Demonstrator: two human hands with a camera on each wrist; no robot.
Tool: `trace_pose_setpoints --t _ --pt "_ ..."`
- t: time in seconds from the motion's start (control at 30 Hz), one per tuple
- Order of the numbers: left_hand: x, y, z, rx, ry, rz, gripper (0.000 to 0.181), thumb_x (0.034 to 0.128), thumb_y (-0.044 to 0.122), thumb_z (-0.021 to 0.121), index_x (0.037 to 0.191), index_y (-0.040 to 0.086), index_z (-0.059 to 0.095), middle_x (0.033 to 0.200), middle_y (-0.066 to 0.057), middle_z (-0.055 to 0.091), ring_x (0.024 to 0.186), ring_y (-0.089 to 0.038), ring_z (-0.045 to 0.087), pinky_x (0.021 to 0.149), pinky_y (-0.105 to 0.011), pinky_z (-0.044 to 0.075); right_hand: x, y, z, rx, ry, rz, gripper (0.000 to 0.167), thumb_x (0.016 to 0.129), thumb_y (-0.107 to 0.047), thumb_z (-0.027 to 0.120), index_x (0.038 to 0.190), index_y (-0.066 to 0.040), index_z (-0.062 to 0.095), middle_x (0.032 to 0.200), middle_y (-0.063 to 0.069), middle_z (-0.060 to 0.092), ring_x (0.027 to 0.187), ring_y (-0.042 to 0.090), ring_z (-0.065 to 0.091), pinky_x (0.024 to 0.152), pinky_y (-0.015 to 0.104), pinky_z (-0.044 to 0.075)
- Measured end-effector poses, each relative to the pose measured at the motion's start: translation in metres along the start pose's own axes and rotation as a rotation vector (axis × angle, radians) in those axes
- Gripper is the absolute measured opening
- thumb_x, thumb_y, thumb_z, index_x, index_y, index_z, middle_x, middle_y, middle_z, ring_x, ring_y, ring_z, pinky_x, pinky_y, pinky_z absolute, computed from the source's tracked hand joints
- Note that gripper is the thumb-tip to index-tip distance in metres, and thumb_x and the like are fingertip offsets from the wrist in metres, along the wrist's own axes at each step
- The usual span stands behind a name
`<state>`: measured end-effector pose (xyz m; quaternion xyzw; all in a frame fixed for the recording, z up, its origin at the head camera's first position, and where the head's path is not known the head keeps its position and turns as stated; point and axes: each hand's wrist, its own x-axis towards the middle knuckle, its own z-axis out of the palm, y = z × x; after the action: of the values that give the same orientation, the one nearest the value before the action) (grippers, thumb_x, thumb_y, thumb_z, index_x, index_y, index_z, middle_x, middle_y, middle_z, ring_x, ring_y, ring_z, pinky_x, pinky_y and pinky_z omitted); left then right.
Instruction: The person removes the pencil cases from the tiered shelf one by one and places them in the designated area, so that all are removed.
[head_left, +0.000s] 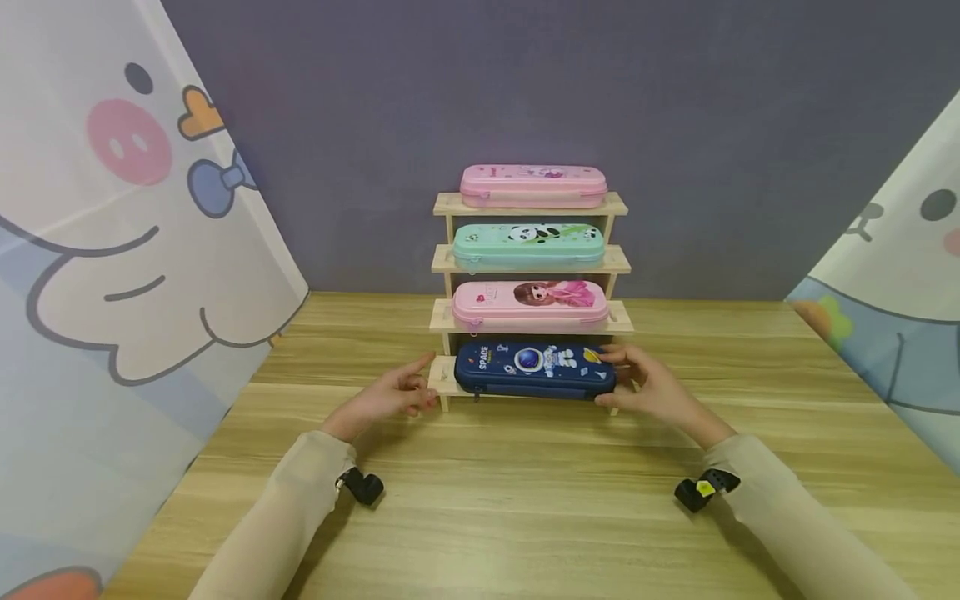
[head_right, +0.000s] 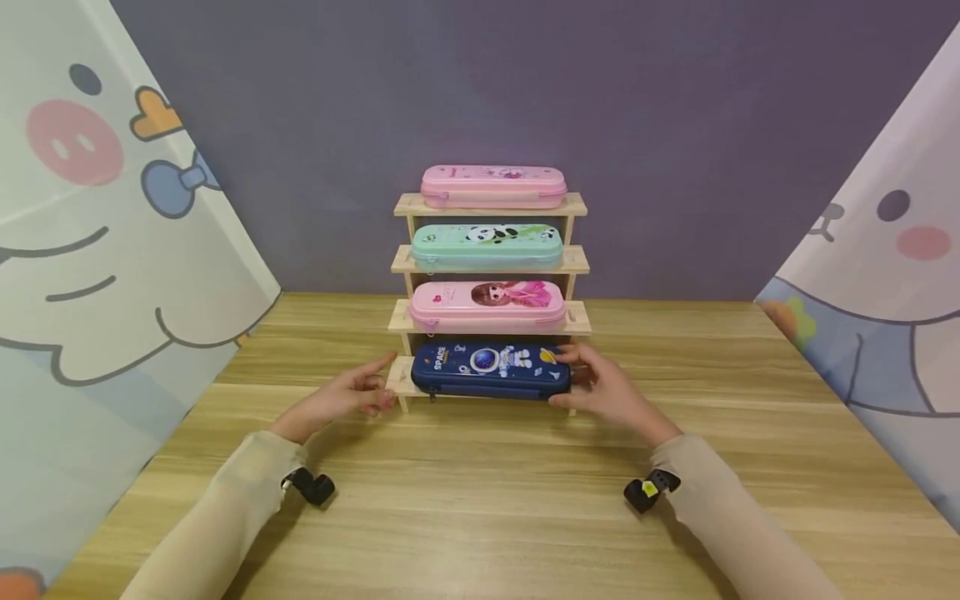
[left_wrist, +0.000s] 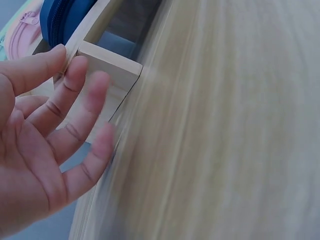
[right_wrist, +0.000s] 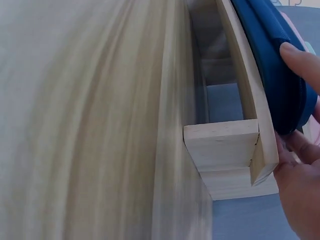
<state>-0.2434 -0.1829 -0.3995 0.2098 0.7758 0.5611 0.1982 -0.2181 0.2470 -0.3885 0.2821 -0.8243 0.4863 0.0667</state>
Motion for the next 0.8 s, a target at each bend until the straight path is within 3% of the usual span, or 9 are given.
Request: trace_pose_setpoints --t 0.1,0.2,0.43,0.7,0.8 --pt "0.001 0.000 -0.001 0.006 0.004 -0.013 0.076 0.1000 0.005 0.059 0.158 0.000 0.011 0.091 -0.012 0.067 0.072 -0.016 0.061 0.061 -0.025 0.049 0.001 0.003 -0.001 0.073 -0.012 0.013 0.043 0.075 0.012 0.080 0.112 0.009 0.057 0.140 0.036 0.043 0.102 0.012 0.063 0.087 0.018 0.048" --pt "0.002 0.000 -0.001 0.001 0.006 -0.024 0.076 0.0999 0.008 0.060 0.159 0.002 0.012 0.091 -0.012 0.067 0.067 -0.016 0.061 0.058 -0.026 0.048 0.001 0.005 -0.004 0.133 -0.014 0.032 0.040 0.075 0.014 0.079 0.107 0.009 0.056 0.140 0.037 0.043 0.103 0.004 0.062 0.087 0.018 0.049" --pt "0.003 0.000 -0.002 -0.047 0.016 -0.029 0.078 0.0980 0.005 0.061 0.159 0.004 0.013 0.092 -0.011 0.070 0.067 -0.017 0.064 0.056 -0.027 0.050 0.000 0.007 -0.007 0.132 0.003 -0.035 0.043 0.065 0.016 0.085 0.097 0.003 0.059 0.125 0.032 0.052 0.105 0.005 0.060 0.088 0.018 0.049" --pt "0.002 -0.002 -0.003 -0.121 0.033 -0.059 0.077 0.0969 0.002 0.062 0.159 0.007 0.017 0.091 -0.006 0.072 0.070 -0.019 0.066 0.059 -0.029 0.052 -0.001 0.012 -0.008 0.176 0.034 -0.153 0.049 0.055 0.024 0.083 0.091 0.002 0.059 0.117 0.006 0.060 0.109 0.007 0.057 0.092 0.017 0.046" --pt "0.001 -0.002 -0.004 -0.136 0.038 -0.077 0.078 0.0966 0.003 0.063 0.159 0.008 0.017 0.092 -0.006 0.072 0.070 -0.019 0.066 0.059 -0.030 0.052 0.000 0.013 -0.009 0.216 0.035 -0.215 0.051 0.053 0.028 0.081 0.092 0.003 0.060 0.117 0.003 0.060 0.110 0.010 0.056 0.092 0.018 0.046"
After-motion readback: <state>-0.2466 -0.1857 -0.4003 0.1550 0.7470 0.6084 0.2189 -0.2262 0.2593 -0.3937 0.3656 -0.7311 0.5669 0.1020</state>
